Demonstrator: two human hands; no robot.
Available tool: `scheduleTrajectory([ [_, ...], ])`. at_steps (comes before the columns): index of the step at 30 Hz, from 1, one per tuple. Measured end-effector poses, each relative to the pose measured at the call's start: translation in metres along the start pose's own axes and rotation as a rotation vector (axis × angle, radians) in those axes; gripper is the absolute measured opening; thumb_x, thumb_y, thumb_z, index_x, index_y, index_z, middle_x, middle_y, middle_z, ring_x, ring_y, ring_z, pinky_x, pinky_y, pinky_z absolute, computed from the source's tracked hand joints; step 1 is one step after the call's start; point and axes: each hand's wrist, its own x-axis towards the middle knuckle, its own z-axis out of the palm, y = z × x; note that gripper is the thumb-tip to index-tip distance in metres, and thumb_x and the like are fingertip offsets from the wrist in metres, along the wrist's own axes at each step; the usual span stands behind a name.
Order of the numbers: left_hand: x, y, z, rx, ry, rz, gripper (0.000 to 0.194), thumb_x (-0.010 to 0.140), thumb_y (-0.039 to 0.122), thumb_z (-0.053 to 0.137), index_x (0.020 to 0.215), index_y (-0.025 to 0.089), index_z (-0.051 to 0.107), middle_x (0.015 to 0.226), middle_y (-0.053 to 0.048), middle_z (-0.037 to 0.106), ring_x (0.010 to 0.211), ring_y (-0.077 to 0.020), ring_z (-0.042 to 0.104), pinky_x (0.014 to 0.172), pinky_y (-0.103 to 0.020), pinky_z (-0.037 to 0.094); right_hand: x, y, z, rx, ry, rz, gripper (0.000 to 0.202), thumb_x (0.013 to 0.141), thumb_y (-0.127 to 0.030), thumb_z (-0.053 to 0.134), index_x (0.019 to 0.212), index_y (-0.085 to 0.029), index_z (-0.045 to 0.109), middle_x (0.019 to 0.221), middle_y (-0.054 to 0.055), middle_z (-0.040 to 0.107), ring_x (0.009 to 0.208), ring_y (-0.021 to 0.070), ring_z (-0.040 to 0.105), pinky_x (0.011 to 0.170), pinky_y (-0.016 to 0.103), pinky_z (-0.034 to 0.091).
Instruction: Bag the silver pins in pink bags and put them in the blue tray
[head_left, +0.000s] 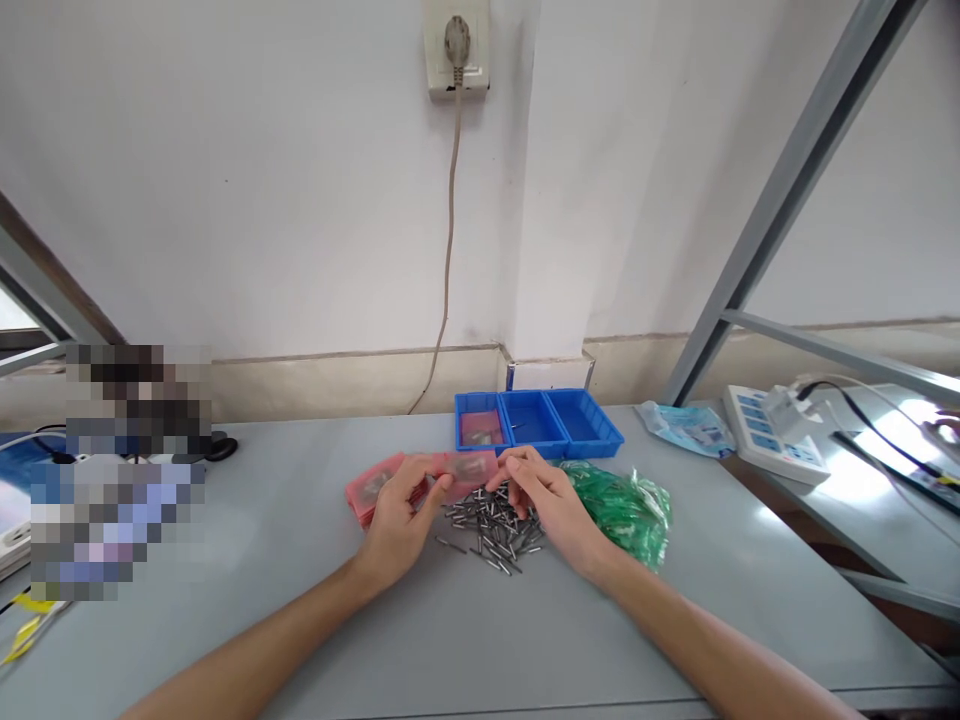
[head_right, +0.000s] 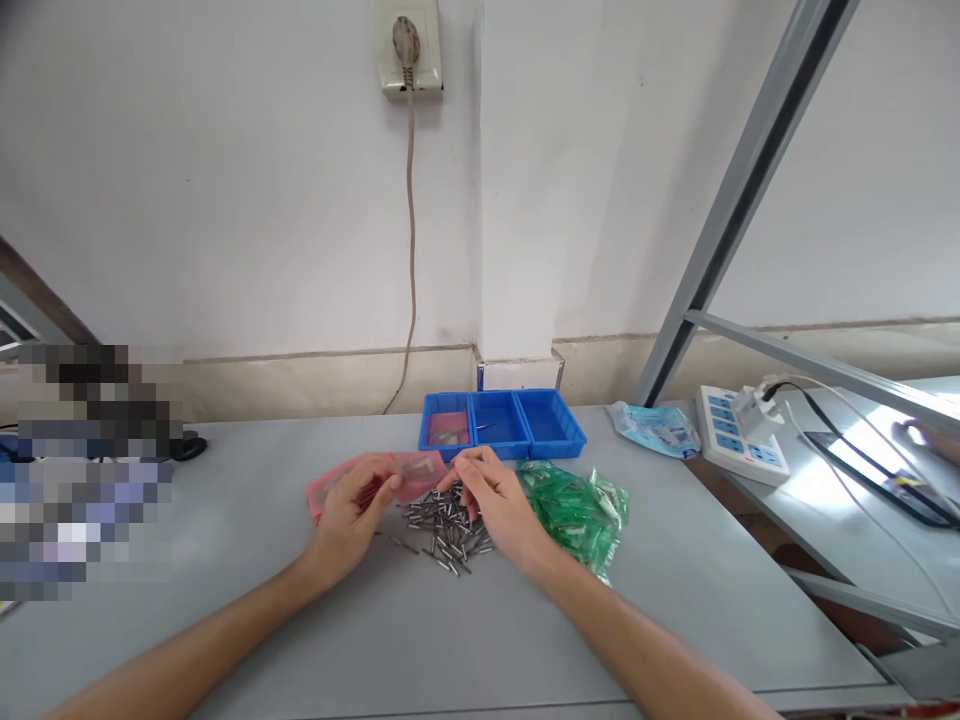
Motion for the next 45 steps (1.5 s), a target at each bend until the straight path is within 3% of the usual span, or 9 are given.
scheduleTrajectory([
  [3,-0.001,-0.002,0.001,-0.022,0.007,-0.097,0.029,0.107,0.041,0.055,0.092,0.019,0.066,0.081,0.000,0.062,0.073,-0.0155,0.055,0.067,-0.027,0.043,-0.001,-0.001,0.000,0.002,-0.029,-0.010,0.056,0.104,-0.062,0.050,0.078,-0.024,0.083,0.124,0.007,0.061,0.079,0.0174,0.054,0.065,0.032,0.047],
  [8,-0.001,-0.004,0.001,-0.061,0.001,-0.163,0.032,0.107,0.045,0.053,0.098,0.018,0.067,0.084,0.000,0.063,0.073,-0.0143,0.055,0.066,-0.025,0.043,-0.002,-0.001,0.000,-0.010,-0.013,0.016,0.052,0.104,-0.062,0.048,0.097,-0.026,0.085,0.095,0.006,0.068,0.075,0.0190,0.054,0.067,0.032,0.046],
  [12,0.001,-0.002,0.001,-0.056,-0.031,-0.172,0.031,0.107,0.045,0.052,0.100,0.019,0.068,0.087,-0.001,0.066,0.077,-0.0161,0.059,0.070,-0.027,0.047,-0.002,-0.004,0.002,-0.031,-0.024,-0.019,0.045,0.103,-0.060,0.052,0.104,-0.025,0.082,0.104,0.006,0.070,0.090,0.0221,0.061,0.078,0.033,0.051],
  [16,-0.001,-0.001,0.002,-0.098,-0.035,-0.162,0.034,0.107,0.044,0.053,0.130,0.021,0.062,0.111,-0.007,0.071,0.097,-0.0219,0.066,0.080,-0.032,0.054,-0.001,-0.007,0.004,-0.040,0.004,-0.017,0.031,0.096,-0.055,0.066,0.105,-0.026,0.076,0.093,0.004,0.070,0.086,0.0225,0.063,0.081,0.036,0.052],
  [21,-0.005,-0.003,0.003,-0.161,-0.031,-0.167,0.057,0.106,0.043,0.058,0.157,0.028,0.038,0.117,-0.007,0.069,0.089,-0.0194,0.068,0.077,-0.033,0.058,0.001,0.001,0.003,-0.057,0.023,0.022,0.030,0.089,-0.049,0.077,0.108,-0.027,0.070,0.078,-0.001,0.065,0.068,0.0191,0.059,0.068,0.034,0.049],
  [26,-0.002,-0.001,0.000,-0.022,-0.076,-0.058,0.031,0.108,0.040,0.052,0.132,0.026,0.065,0.126,-0.009,0.069,0.107,-0.0235,0.068,0.087,-0.036,0.058,0.003,0.010,0.001,-0.032,0.023,0.021,0.029,0.091,-0.048,0.075,0.111,-0.027,0.070,0.070,-0.003,0.063,0.070,0.0204,0.063,0.071,0.034,0.050],
  [34,0.000,-0.002,-0.004,0.151,-0.182,0.022,0.059,0.103,0.041,0.063,0.158,0.033,0.043,0.159,-0.010,0.049,0.143,-0.0300,0.050,0.108,-0.044,0.053,0.002,0.005,-0.001,-0.036,0.032,0.011,0.035,0.092,-0.042,0.075,0.123,-0.027,0.071,0.088,0.002,0.077,0.089,0.0235,0.072,0.084,0.038,0.055],
  [37,0.003,-0.006,-0.004,0.227,-0.175,0.057,0.063,0.103,0.041,0.064,0.161,0.035,0.040,0.160,-0.009,0.048,0.147,-0.0306,0.045,0.116,-0.050,0.047,0.004,0.007,-0.002,-0.045,0.056,-0.010,0.036,0.091,-0.041,0.077,0.124,-0.028,0.073,0.109,0.004,0.078,0.096,0.0229,0.072,0.092,0.039,0.055],
  [45,0.024,-0.012,-0.005,0.370,-0.142,0.105,0.052,0.104,0.043,0.062,0.154,0.035,0.052,0.147,-0.005,0.060,0.136,-0.0275,0.051,0.110,-0.048,0.051,0.006,0.009,-0.001,0.086,0.016,-0.031,0.040,0.090,-0.042,0.078,0.129,-0.033,0.074,0.158,0.005,0.054,0.130,0.0279,0.065,0.113,0.045,0.051],
])
